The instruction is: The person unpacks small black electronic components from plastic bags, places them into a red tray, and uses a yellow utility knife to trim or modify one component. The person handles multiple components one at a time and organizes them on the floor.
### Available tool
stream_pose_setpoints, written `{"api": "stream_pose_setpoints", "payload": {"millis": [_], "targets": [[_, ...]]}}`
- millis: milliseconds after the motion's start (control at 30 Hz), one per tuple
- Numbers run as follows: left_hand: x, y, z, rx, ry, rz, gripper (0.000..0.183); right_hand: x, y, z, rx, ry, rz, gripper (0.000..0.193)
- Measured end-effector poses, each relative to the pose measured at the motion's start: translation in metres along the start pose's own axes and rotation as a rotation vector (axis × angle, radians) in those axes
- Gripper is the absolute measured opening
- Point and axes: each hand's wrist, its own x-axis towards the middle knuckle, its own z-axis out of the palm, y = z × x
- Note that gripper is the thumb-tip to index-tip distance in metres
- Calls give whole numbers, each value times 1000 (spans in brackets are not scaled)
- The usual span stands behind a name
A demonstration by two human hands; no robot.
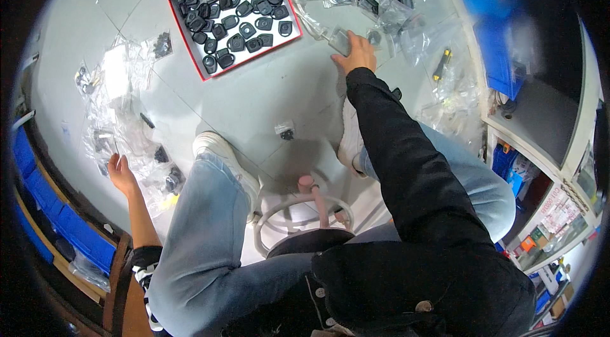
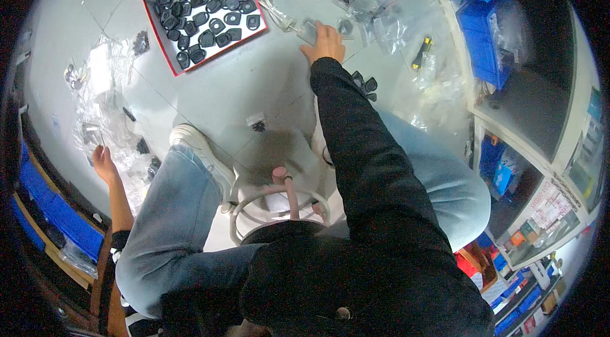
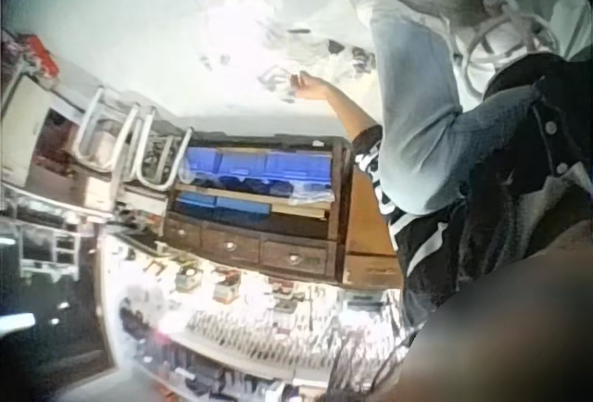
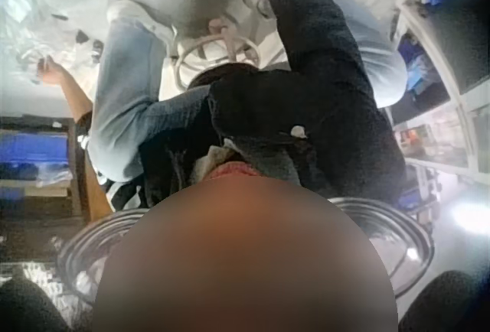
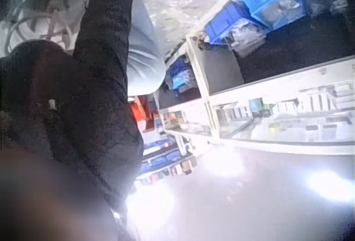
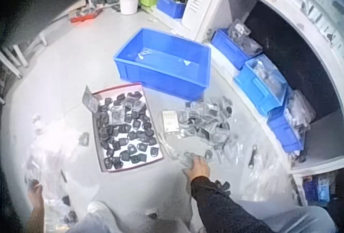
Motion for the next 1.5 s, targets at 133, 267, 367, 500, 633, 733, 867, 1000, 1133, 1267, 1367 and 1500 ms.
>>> {"api": "stream_pose_setpoints", "payload": {"millis": [133,267,367,500,633,733,867,1000,1133,1267,1367,1500], "targets": [[-6,28,-19,-13,10,-45,32,18,-4,8,-59,-112,187,48],[-2,113,-27,-119,-66,-82,27,39,4,-24,772,-412,615,20],[-5,220,-15,-230,-336,48,24,43,-23,-83,1661,-724,647,21],[-54,362,-1,-225,-977,403,32,40,-107,-180,1784,-873,258,32],[-130,450,-5,-484,-932,347,32,14,-164,-276,1740,-981,-44,35],[-166,476,-27,-779,-897,262,21,-8,-176,-329,1676,-900,-94,36],[-194,480,-44,-969,-762,285,14,-25,-169,-363,1764,-795,-39,37],[-197,471,-51,-855,-623,428,13,-26,-166,-364,1951,-722,30,34],[-193,465,-47,-894,-596,416,12,-20,-166,-357,1807,-622,12,26],[-185,463,-46,-899,-621,417,12,-12,-162,-353,1750,-624,40,20],[-178,464,-48,-868,-631,413,12,-8,-160,-351,1807,-673,-24,19],[-174,466,-50,-882,-673,361,15,-6,-161,-351,1805,-662,-64,18]]}}
